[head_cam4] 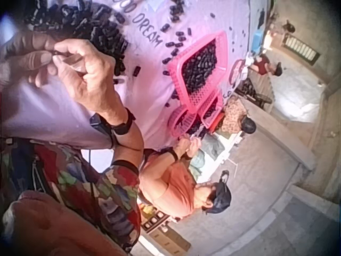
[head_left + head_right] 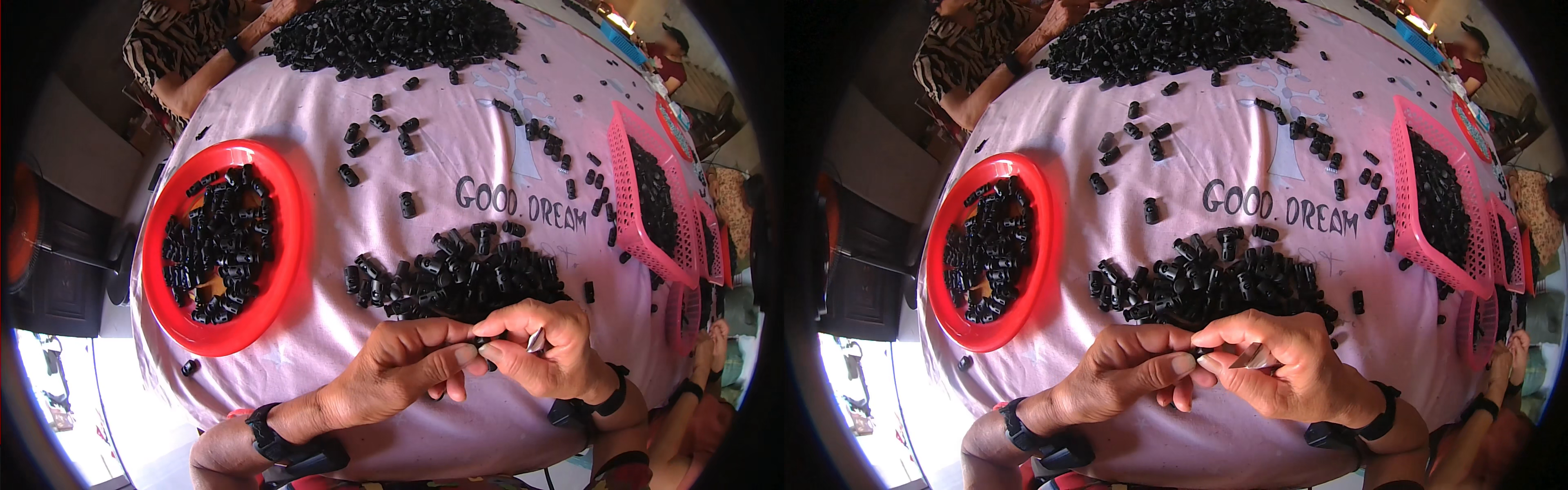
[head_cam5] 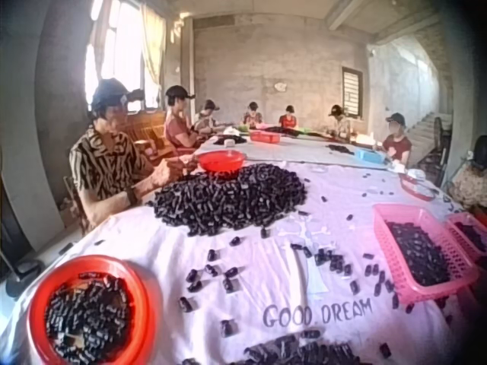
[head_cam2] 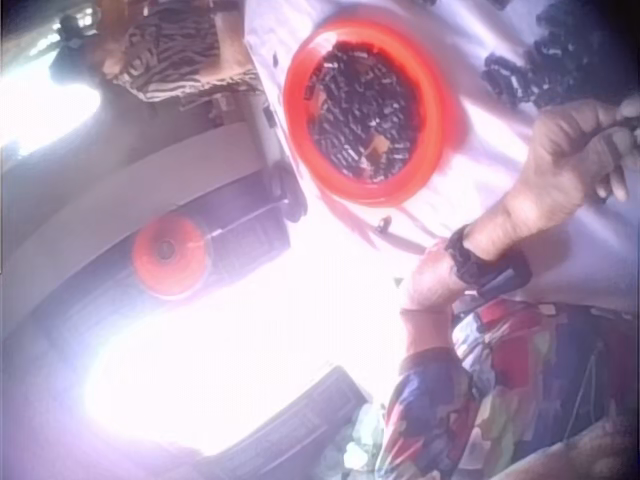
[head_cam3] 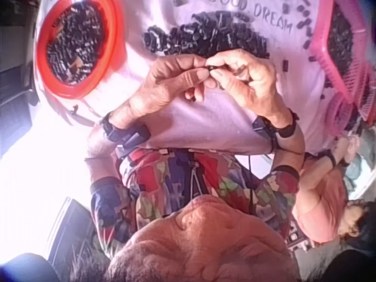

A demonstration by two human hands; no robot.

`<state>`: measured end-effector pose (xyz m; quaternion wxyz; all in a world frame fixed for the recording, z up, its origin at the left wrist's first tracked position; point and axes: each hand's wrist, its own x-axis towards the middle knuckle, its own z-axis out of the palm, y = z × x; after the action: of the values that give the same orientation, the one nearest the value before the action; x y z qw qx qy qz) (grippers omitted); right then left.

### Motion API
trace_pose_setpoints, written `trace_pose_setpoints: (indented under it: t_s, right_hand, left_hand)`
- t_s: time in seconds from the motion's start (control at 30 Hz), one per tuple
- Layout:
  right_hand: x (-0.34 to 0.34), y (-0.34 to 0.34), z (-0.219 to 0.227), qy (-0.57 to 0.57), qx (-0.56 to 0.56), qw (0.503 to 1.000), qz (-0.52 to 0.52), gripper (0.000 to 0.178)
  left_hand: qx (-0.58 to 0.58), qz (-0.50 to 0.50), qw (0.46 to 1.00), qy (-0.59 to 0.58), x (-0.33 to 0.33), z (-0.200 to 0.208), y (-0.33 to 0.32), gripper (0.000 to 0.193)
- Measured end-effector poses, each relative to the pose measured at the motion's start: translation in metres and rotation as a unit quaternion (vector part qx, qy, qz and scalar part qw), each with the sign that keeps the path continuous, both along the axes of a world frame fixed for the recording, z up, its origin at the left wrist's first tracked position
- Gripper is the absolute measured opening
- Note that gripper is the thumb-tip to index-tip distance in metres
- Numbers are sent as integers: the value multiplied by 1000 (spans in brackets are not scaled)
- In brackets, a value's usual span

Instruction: Manually assembling small black plastic shoe components at a shared table.

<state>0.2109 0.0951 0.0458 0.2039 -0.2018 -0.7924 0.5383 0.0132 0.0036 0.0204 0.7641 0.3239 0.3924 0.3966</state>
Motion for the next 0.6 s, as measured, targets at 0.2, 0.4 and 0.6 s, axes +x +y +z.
trace_pose_setpoints:
  t_s: [0.2, 0.4, 0.6]
  right_hand:
    - [-2, -4, -9, 58, -46, 997, -38, 23]
    - [-2, -2, 1, 1, 3, 999, -40, 24]
    - [1, 1, -4, -14, 8, 999, -31, 21]
  left_hand:
    - [-4, 42, 998, -51, -1, -3, -1, 29]
    - [5, 87, 994, -72, 3, -9, -4, 30]
    - [42, 109, 991, -70, 5, -9, -4, 31]
